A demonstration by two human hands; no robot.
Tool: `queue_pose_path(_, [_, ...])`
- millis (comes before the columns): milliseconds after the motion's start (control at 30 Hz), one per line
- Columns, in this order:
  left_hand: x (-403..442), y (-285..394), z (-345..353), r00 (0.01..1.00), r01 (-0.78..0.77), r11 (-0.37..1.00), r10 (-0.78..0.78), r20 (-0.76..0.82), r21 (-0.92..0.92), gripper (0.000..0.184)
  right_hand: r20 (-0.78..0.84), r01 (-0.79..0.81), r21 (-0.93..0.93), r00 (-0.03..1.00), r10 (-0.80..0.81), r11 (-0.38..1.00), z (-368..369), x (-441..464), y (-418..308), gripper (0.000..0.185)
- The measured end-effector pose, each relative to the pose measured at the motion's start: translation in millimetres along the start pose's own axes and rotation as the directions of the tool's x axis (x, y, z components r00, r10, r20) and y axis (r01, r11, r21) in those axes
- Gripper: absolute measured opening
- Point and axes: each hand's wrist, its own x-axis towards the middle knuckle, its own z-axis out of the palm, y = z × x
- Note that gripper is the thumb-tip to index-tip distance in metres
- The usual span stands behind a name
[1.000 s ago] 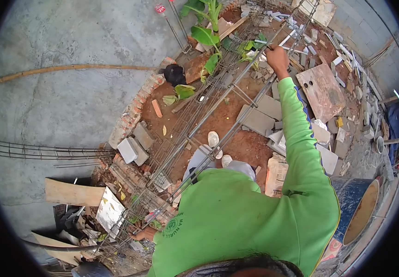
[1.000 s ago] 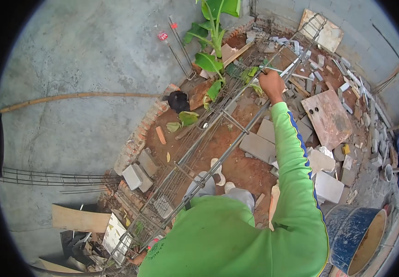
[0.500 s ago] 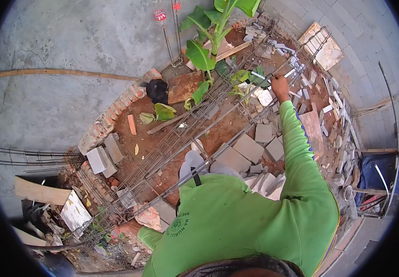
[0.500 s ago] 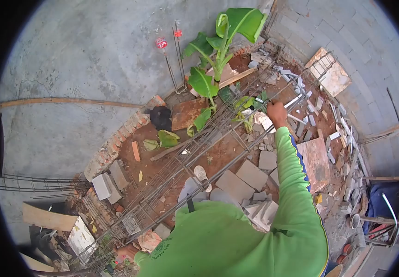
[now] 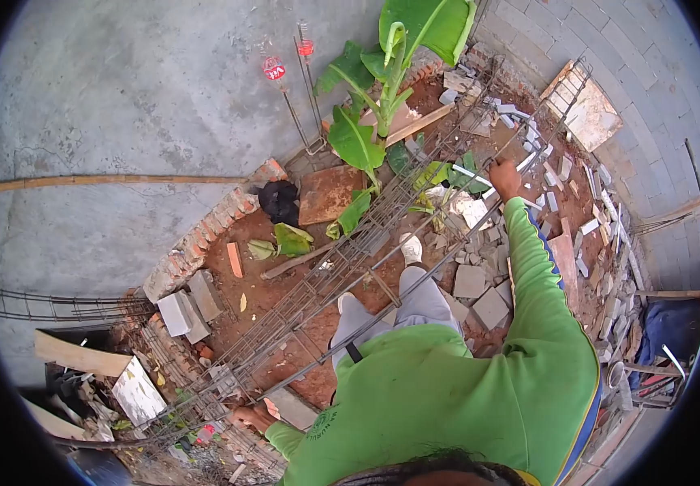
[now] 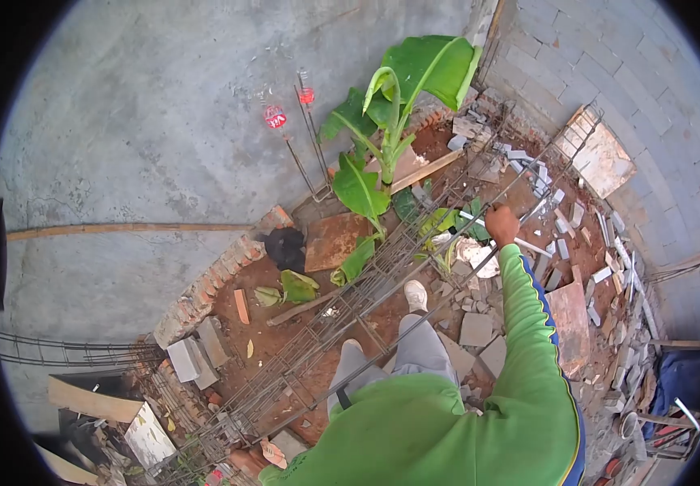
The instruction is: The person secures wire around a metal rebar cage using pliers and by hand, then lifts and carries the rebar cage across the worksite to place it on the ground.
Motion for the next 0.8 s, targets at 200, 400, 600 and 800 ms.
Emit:
queue_pose_path(200, [19.2, -104.7, 12.2, 0.959, 0.234, 0.972, -0.237, 0.158, 0.039, 0.014, 0.027, 0.016, -0.032, 1.0, -0.016, 0.999, 122.7, 104.7, 48.6, 0.033])
queue_pose_path(400, [-39.2, -201.2, 62.5, 0.956, 0.289, 0.938, -0.293, -0.011, 0.19, 0.014, 0.204, 0.052, 0.04, 0.977, -0.059, 0.998, 211.1, 195.5, 93.4, 0.035])
queue_pose_path(600, [-79.1, -267.6, 119.1, 0.904, 0.427, 0.873, -0.411, -0.115, 0.238, 0.015, 0.288, 0.084, 0.004, 0.954, -0.081, 0.996, 301.0, 308.7, 110.7, 0.032])
queue_pose_path(800, [-81.7, -305.5, 156.1, 0.818, 0.567, 0.811, -0.536, -0.209, 0.142, 0.015, 0.315, 0.186, 0.112, 0.925, -0.213, 0.976, 325.2, 410.2, 95.4, 0.033])
